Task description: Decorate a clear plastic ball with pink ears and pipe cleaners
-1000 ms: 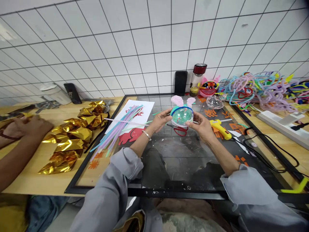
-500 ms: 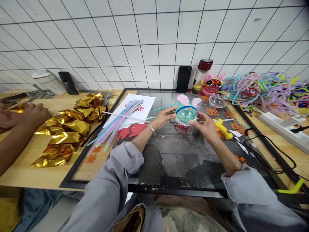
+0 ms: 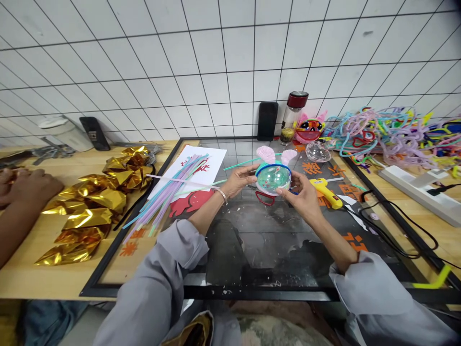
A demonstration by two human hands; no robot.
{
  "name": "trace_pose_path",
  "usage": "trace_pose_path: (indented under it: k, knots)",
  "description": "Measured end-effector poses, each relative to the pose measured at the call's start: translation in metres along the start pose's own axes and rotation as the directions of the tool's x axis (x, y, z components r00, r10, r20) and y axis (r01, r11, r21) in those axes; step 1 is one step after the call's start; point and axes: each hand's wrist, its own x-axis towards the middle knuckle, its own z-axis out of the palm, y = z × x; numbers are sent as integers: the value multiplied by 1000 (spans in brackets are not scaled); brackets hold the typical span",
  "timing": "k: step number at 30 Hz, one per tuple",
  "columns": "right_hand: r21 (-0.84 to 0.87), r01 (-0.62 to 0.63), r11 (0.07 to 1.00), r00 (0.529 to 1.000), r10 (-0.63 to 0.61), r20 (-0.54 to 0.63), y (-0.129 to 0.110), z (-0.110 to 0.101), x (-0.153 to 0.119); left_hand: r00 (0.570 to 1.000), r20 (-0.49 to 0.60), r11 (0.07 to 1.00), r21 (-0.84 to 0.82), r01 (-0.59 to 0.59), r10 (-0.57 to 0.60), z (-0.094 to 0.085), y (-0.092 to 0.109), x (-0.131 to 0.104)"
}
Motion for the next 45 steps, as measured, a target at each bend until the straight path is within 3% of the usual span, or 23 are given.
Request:
trace_pose_path:
  k: [11, 20, 38, 45]
  knots:
    - [-119, 1, 993, 1000, 1, 15, -1, -1, -10, 996, 68, 998, 49, 50, -53, -2, 7, -2]
    - [-180, -14, 984, 998, 24, 51, -5, -2, -11, 994, 41, 992, 78, 98, -101, -6, 4, -1]
    - [-176, 109, 978, 994, -107, 21, 1, 1, -16, 990, 55, 991, 11, 131, -132, -9, 5, -4]
    - [-240, 209, 948, 975, -220, -18, 0, 4, -20, 991, 37, 991, 16, 129, -130, -8, 7, -4]
